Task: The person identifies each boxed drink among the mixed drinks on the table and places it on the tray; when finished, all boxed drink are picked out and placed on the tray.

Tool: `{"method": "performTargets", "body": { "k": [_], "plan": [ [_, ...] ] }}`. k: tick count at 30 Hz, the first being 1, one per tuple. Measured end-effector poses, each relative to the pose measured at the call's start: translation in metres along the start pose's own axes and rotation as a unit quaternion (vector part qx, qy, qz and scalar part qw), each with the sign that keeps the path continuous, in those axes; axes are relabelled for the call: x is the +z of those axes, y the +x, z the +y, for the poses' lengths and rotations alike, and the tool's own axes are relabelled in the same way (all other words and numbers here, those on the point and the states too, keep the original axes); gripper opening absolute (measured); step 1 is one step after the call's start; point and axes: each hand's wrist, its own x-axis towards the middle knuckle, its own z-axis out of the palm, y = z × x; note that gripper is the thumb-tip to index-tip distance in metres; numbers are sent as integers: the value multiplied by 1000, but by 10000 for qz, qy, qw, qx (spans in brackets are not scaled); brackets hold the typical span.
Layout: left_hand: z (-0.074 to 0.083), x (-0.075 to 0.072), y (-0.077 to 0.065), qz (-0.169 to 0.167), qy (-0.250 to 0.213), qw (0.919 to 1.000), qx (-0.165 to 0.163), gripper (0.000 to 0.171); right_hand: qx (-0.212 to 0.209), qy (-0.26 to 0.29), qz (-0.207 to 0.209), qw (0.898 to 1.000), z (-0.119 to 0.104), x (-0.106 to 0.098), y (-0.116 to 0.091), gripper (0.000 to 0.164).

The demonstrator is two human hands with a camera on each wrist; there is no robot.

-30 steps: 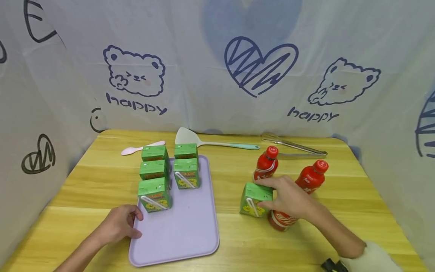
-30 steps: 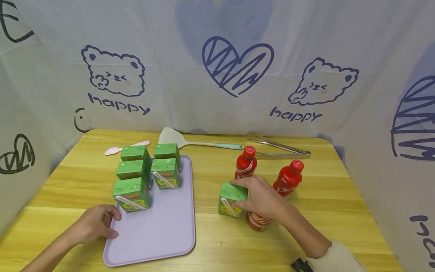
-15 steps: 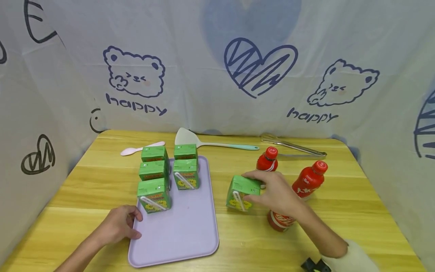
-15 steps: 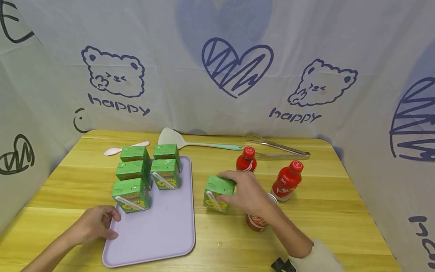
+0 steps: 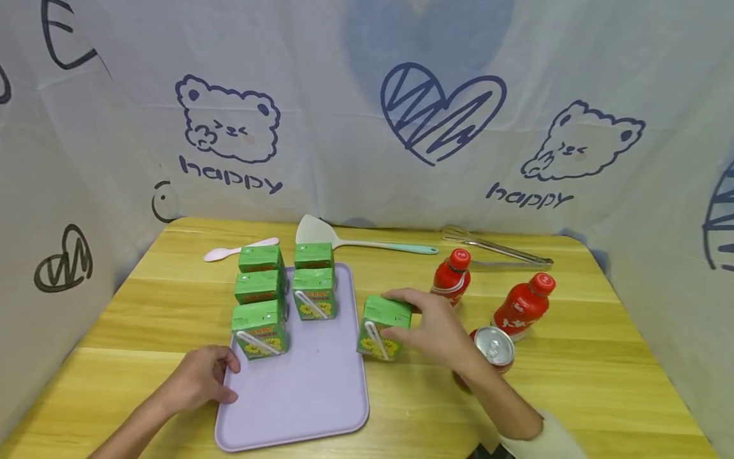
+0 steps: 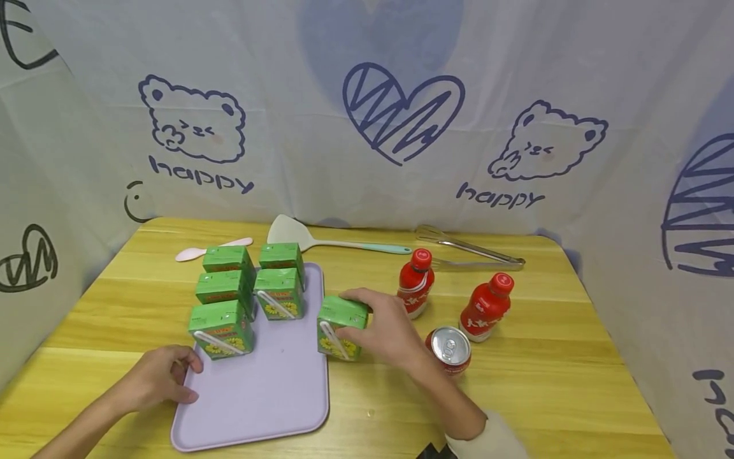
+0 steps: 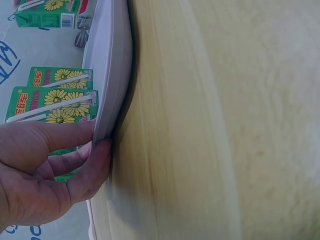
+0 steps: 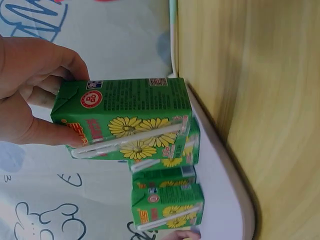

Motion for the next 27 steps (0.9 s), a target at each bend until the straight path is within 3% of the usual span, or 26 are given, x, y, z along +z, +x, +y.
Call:
{"method": "performTargets", "body": {
  "k": [8,18,27],
  "plan": [
    [0,0,0,-28,32,10000,16,39,-6,425,-212,9989,-10,20,12,46],
    [-1,1,0,-6,73,9999,98,40,-334,371,-496,9975,-18,45,36,45],
    [1,1,0,-8,112,9999,-93,40,-553,183,-938,9939,-24,67,46,46]
  ]
}}
